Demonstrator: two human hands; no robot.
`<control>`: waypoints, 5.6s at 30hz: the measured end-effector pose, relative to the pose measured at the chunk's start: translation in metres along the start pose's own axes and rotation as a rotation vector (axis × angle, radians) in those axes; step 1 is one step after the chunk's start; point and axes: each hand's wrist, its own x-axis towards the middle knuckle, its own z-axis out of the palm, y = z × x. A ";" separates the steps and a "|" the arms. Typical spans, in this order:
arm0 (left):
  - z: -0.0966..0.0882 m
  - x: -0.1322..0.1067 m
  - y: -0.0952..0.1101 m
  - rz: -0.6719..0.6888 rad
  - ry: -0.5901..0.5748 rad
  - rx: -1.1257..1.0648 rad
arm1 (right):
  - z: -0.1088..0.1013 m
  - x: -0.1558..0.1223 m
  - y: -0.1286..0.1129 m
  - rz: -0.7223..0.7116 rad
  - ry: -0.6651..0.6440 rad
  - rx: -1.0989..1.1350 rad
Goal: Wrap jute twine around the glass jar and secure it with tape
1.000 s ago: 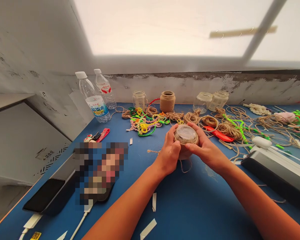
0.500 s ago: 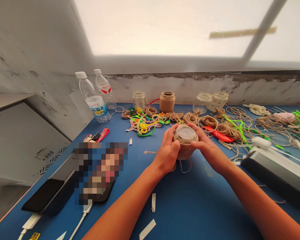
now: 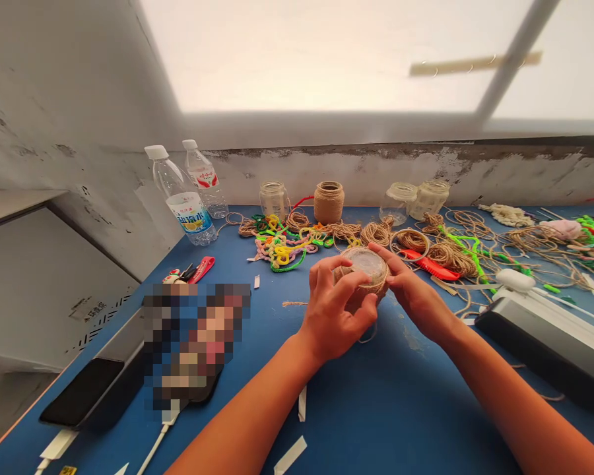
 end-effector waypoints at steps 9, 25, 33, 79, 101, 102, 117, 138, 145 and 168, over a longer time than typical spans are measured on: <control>0.001 -0.002 -0.003 0.122 -0.030 0.130 | 0.000 0.000 0.002 -0.005 -0.013 0.003; 0.000 0.002 -0.005 0.270 0.114 0.191 | 0.000 0.001 0.002 -0.015 -0.011 -0.005; -0.011 0.013 -0.018 0.300 0.009 0.029 | 0.001 0.001 0.001 0.003 0.044 -0.046; -0.027 0.018 0.002 -0.210 -0.218 -0.330 | 0.028 -0.001 -0.003 -0.071 0.207 -0.208; -0.027 0.026 -0.007 -0.409 -0.075 -0.302 | 0.029 -0.001 -0.002 -0.061 0.209 -0.149; -0.026 0.025 -0.008 -0.419 -0.063 -0.294 | 0.029 -0.002 -0.002 -0.060 0.206 -0.143; -0.011 0.017 -0.021 -0.576 -0.084 -0.263 | 0.028 0.000 -0.001 -0.078 0.207 -0.124; -0.008 0.017 0.003 -0.772 -0.189 -0.712 | 0.020 0.000 0.006 -0.024 0.148 0.024; -0.005 0.016 0.006 -0.749 -0.236 -0.817 | 0.001 0.007 0.009 -0.007 0.021 0.167; -0.007 0.019 0.005 -0.749 -0.221 -0.768 | 0.006 0.002 -0.002 0.024 0.050 0.102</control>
